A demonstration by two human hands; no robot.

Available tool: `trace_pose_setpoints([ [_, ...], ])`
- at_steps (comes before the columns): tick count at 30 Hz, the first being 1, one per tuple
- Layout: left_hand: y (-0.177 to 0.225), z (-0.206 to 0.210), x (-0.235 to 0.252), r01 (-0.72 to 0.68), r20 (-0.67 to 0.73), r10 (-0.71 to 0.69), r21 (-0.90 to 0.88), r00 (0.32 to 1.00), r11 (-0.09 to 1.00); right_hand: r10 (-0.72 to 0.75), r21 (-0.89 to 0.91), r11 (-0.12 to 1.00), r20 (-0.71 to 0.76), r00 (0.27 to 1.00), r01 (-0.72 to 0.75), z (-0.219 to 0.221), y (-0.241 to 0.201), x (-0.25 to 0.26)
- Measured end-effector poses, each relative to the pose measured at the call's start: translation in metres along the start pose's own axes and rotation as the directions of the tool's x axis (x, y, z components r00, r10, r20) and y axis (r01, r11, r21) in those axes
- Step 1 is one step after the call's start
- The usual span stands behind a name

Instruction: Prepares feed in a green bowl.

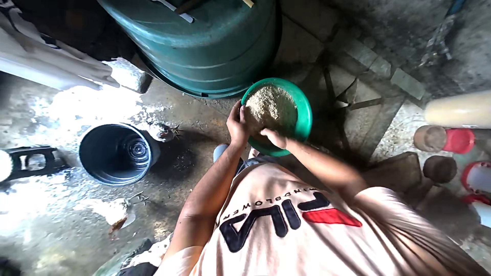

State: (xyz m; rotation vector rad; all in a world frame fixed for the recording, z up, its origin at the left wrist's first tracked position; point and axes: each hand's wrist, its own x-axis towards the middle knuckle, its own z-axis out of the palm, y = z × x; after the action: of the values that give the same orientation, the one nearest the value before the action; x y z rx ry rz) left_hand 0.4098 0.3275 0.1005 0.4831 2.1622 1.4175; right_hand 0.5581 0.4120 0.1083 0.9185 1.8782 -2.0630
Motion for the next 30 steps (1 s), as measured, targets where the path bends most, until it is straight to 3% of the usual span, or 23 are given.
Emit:
trace_pose_setpoints([
  [2,-0.005,-0.001,0.001,-0.007,-0.007,0.007,-0.003,1.000,1.000,-0.051,0.306,0.949,-0.073,0.996,0.071,0.002,-0.001,0.007],
  [5,-0.012,-0.004,0.003,0.007,0.005,-0.007,-0.018,1.000,1.000,-0.009,0.590,0.808,-0.003,1.000,0.009,-0.014,-0.004,0.011],
  [8,-0.023,-0.006,0.004,-0.015,0.007,0.016,-0.024,1.000,1.000,0.067,0.500,0.863,0.020,0.998,-0.068,-0.046,-0.004,-0.005],
  [11,-0.027,-0.006,0.006,-0.035,0.005,0.035,-0.066,0.999,0.997,0.215,0.350,0.929,-0.234,0.948,-0.125,-0.073,-0.010,-0.024],
  [14,-0.026,-0.007,0.008,-0.036,0.038,0.039,-0.074,0.999,0.997,0.304,0.420,0.898,-0.377,0.875,-0.131,-0.094,-0.003,-0.023],
  [24,0.000,-0.003,0.023,-0.091,0.153,0.094,-0.027,0.984,0.995,0.359,0.640,0.759,-0.259,0.897,-0.119,-0.101,0.013,0.055],
  [30,0.011,0.000,0.029,-0.065,0.159,0.066,-0.011,0.985,0.998,0.340,0.612,0.777,-0.211,0.916,-0.147,-0.083,0.009,0.064],
])
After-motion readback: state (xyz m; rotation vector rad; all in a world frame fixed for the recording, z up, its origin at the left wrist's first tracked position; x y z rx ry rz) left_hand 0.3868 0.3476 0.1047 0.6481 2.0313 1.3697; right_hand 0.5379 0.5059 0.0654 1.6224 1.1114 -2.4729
